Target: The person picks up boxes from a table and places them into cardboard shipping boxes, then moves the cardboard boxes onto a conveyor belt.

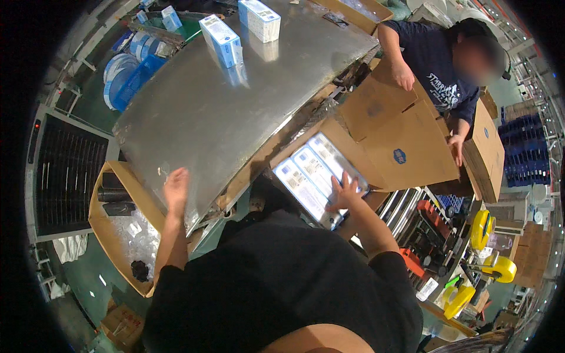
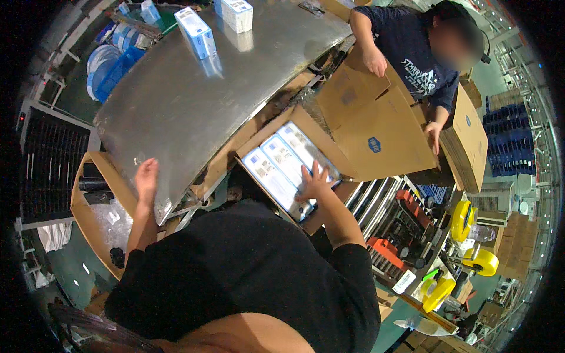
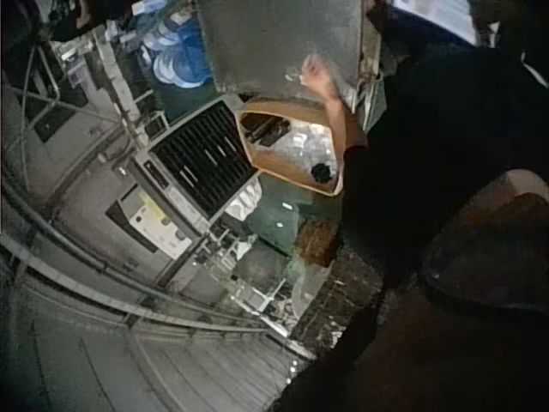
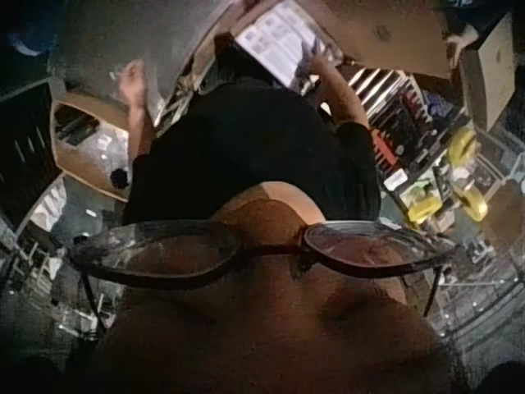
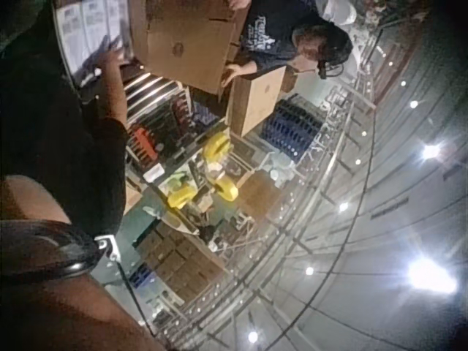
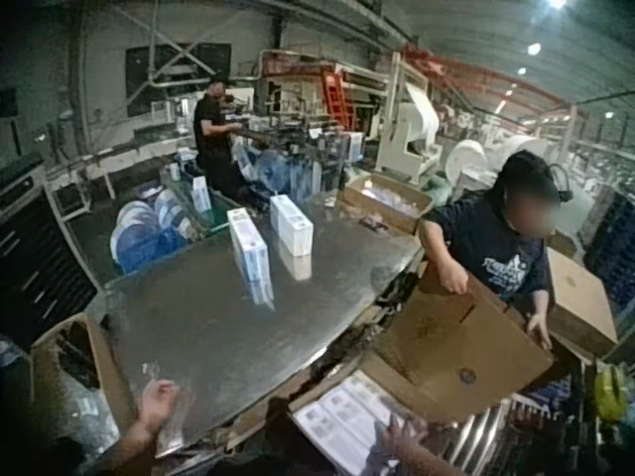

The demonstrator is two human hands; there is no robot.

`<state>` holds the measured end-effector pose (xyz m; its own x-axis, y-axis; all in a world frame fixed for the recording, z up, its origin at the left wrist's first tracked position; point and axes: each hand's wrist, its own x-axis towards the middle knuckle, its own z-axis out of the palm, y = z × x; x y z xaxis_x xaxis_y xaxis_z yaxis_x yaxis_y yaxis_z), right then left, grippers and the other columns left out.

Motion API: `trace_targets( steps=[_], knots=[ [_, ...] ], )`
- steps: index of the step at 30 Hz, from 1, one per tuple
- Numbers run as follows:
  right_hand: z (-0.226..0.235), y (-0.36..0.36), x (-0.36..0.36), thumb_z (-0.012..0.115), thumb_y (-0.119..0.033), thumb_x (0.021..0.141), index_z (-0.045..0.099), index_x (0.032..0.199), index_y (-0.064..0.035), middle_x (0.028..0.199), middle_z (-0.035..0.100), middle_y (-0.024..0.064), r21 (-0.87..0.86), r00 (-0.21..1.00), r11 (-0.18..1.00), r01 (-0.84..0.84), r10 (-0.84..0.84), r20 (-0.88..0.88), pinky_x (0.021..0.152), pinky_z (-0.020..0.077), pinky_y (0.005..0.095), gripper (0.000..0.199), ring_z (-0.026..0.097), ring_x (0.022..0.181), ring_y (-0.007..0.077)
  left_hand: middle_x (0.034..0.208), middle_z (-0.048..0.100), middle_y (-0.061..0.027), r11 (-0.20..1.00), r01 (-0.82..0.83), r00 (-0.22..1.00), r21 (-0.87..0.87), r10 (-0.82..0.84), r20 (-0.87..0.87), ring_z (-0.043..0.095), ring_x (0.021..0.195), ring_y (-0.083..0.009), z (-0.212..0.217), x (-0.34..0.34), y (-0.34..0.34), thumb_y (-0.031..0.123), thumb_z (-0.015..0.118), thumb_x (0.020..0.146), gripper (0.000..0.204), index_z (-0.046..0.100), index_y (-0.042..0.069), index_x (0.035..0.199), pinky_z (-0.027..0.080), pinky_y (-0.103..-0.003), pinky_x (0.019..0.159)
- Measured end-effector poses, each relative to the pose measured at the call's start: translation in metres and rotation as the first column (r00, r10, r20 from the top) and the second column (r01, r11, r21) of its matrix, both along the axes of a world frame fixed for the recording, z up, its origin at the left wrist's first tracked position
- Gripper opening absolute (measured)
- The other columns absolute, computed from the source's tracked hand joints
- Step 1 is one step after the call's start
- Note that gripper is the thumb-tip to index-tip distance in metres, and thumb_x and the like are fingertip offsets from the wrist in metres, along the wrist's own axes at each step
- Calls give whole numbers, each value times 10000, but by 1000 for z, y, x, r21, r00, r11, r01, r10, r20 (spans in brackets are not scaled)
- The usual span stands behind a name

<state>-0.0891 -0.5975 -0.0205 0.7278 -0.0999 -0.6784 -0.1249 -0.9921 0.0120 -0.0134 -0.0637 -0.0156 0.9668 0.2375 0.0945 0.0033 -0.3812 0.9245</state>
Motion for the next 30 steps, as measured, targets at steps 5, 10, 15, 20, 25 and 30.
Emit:
trace_targets(
  steps=[5, 10, 15, 20, 25, 30],
  knots=[
    [-83, -14, -24, 779, -372, 700, 227, 1481, -240, 1531, 154, 183, -5, 949, 998, 55, -50, 312, 1011, 281, 670, 965, 300, 1333, 461, 1001, 674, -154, 758, -584, 811, 292, 563, 161, 635, 904, -218, -17, -32, 157, 152, 553, 917, 269, 611, -39, 1096, 495, -334, 830],
    [34, 81, 1, 598, -570, 814, 588, 1194, -87, 981, 682, 100, 408, 924, 911, -59, -105, 368, 872, 444, 420, 615, 630, 954, 316, 1000, 660, -210, 629, 223, 398, 745, 639, -659, 650, 901, -319, -145, -112, 266, 168, 598, 852, 273, 619, -12, 1057, 526, -405, 783],
    [20, 115, -2, 548, -314, 833, 641, 1073, -152, 981, 674, 130, 344, 989, 936, -70, 19, 149, 762, 503, 450, 304, 639, 903, 340, 1000, 684, -114, 577, 556, 482, 598, 361, -798, 667, 890, -260, -240, -156, 284, 238, 719, 778, 284, 680, 59, 995, 546, -415, 743],
    [10, 97, -26, 569, -359, 826, 639, 1057, -137, 963, 670, 154, 312, 968, 947, -73, -7, 249, 741, 511, 457, 327, 640, 873, 364, 1016, 686, -73, 297, 877, 306, 377, 260, -916, 647, 944, -231, -187, -139, 251, 291, 715, 796, 205, 731, 124, 915, 537, -370, 777],
    [22, 104, -19, 584, -369, 818, 630, 1114, -147, 1004, 668, 156, 317, 990, 947, -53, 8, 142, 766, 507, 450, 373, 636, 909, 360, 916, 698, -87, 490, 737, 311, 466, 367, -877, 657, 847, -238, -179, -174, 270, 393, 703, 800, 292, 725, 118, 895, 533, -365, 744],
    [-3, 97, -20, 617, -379, 789, 632, 1131, -141, 1018, 668, 156, 325, 984, 945, -23, -35, 173, 790, 504, 442, 417, 635, 931, 354, 926, 690, -155, 374, 893, 205, 251, 159, -966, 663, 854, -285, -180, -162, 253, 374, 674, 823, 348, 700, 42, 921, 521, -406, 764]
  ],
)
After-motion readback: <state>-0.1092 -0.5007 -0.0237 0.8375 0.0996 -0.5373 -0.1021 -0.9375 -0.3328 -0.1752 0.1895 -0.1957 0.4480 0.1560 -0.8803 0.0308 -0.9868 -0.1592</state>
